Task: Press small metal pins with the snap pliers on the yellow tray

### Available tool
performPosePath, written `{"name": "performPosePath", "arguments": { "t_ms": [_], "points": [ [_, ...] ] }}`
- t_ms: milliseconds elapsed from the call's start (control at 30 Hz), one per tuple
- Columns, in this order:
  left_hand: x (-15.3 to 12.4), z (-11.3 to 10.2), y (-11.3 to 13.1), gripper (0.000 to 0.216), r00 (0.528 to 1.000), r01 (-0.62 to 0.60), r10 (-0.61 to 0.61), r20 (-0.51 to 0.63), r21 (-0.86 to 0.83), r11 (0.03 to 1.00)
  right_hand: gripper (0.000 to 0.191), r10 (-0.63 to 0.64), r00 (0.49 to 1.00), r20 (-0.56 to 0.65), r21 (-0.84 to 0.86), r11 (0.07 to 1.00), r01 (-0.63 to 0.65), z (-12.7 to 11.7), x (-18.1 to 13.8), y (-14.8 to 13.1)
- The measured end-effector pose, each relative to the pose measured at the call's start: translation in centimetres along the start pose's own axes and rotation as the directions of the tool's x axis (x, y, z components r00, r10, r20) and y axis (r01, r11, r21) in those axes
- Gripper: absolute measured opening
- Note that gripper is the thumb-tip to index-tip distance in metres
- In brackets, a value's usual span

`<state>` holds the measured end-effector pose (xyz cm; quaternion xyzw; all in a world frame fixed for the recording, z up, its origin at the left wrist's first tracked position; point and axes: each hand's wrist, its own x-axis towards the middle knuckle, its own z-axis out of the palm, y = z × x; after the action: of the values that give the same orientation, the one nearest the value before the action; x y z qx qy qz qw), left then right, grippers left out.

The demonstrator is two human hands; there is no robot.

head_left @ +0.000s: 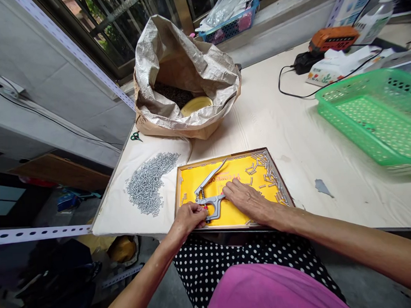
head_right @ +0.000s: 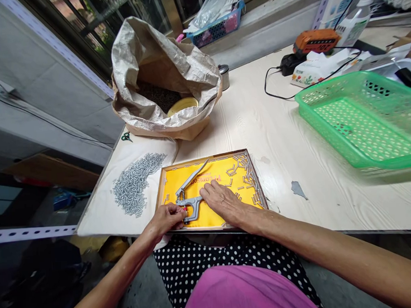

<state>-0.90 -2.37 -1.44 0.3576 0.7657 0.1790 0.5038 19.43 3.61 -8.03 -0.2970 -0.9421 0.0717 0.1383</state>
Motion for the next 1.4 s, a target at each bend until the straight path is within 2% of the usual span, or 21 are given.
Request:
{"name": "performPosePath", "arguments": {
  "t_ms": [233,367,433,533,633,733,833,1067,1133,1167,1200,1267,1300,1333,1400],
  "points": [
    [0.1,0.2,-0.4,0.011,0.999,-0.003,0.003,-0.046,-0.011,1.000,0.015,0.050,0.998,0.043,-0.020,0.999,-0.049,-0.7,0.3,-0.2],
    [0.3,0.1,-0.8,0.015,0.999,-0.021,0.022,-0.035,0.027,0.999,0.010,0.021,0.999,0.035,-0.010,1.000,-0.021,-2.3,0.7,0.5],
    [0.5,0.1,-1.0,0.016,0.999,-0.027,0.029,-0.027,0.069,0.997,0.021,0.009,1.000,0.014,0.034,0.999,-0.009,-3.2,1.2,1.3],
    [0.6,0.0,-1.0,0.015,0.999,-0.027,0.030,-0.030,0.102,0.994,0.055,-0.011,1.000,0.012,0.057,0.998,0.010,-4.2,2.5,3.0],
    [0.3,0.1,-0.8,0.017,0.999,-0.017,0.021,-0.043,0.077,0.997,0.078,-0.062,0.990,0.128,0.039,0.998,0.057,-4.5,4.2,4.3],
    [-0.1,0.3,-0.6,0.017,0.998,-0.015,0.017,-0.063,0.039,0.999,0.090,-0.101,0.969,0.227,0.001,0.995,0.104,-4.6,5.6,4.6],
    [-0.1,0.4,-0.5,0.016,0.997,-0.006,0.009,-0.079,0.038,0.999,0.088,-0.084,0.964,0.253,-0.033,0.995,0.095,-4.8,6.1,4.3],
    [0.4,-0.1,-1.1,0.021,0.998,-0.018,0.028,-0.064,0.142,0.990,0.068,-0.075,0.970,0.232,-0.038,0.996,0.086,-5.3,5.1,3.8],
    [-0.1,0.0,-1.3,0.024,0.991,-0.079,0.104,-0.089,0.253,0.964,0.064,-0.073,0.969,0.236,-0.043,0.995,0.085,-5.5,4.9,3.5],
    [-0.4,0.1,-1.4,0.023,0.971,-0.144,0.198,-0.134,0.334,0.931,0.062,-0.067,0.969,0.238,-0.044,0.996,0.080,-5.6,4.8,3.4],
    [-0.7,0.4,-1.4,0.021,0.929,-0.223,0.324,-0.180,0.427,0.876,0.061,-0.057,0.969,0.241,-0.042,0.997,0.070,-5.7,4.6,3.2],
    [-1.1,1.1,-1.1,0.027,0.778,-0.371,0.592,-0.210,0.608,0.702,0.057,-0.031,0.970,0.242,-0.036,0.999,0.041,-5.9,4.4,2.9],
    [-1.1,1.5,-0.8,0.038,0.700,-0.428,0.692,-0.176,0.672,0.605,0.055,-0.020,0.971,0.237,-0.033,0.999,0.029,-5.9,4.2,2.7],
    [-0.8,1.9,-0.3,0.049,0.647,-0.477,0.754,-0.113,0.711,0.517,0.053,-0.017,0.973,0.228,-0.032,0.999,0.025,-5.9,4.1,2.5],
    [0.2,2.5,0.7,0.062,0.607,-0.556,0.794,0.038,0.735,0.389,0.048,-0.030,0.979,0.200,-0.032,0.999,0.037,-5.8,3.9,2.3]
  ]
}}
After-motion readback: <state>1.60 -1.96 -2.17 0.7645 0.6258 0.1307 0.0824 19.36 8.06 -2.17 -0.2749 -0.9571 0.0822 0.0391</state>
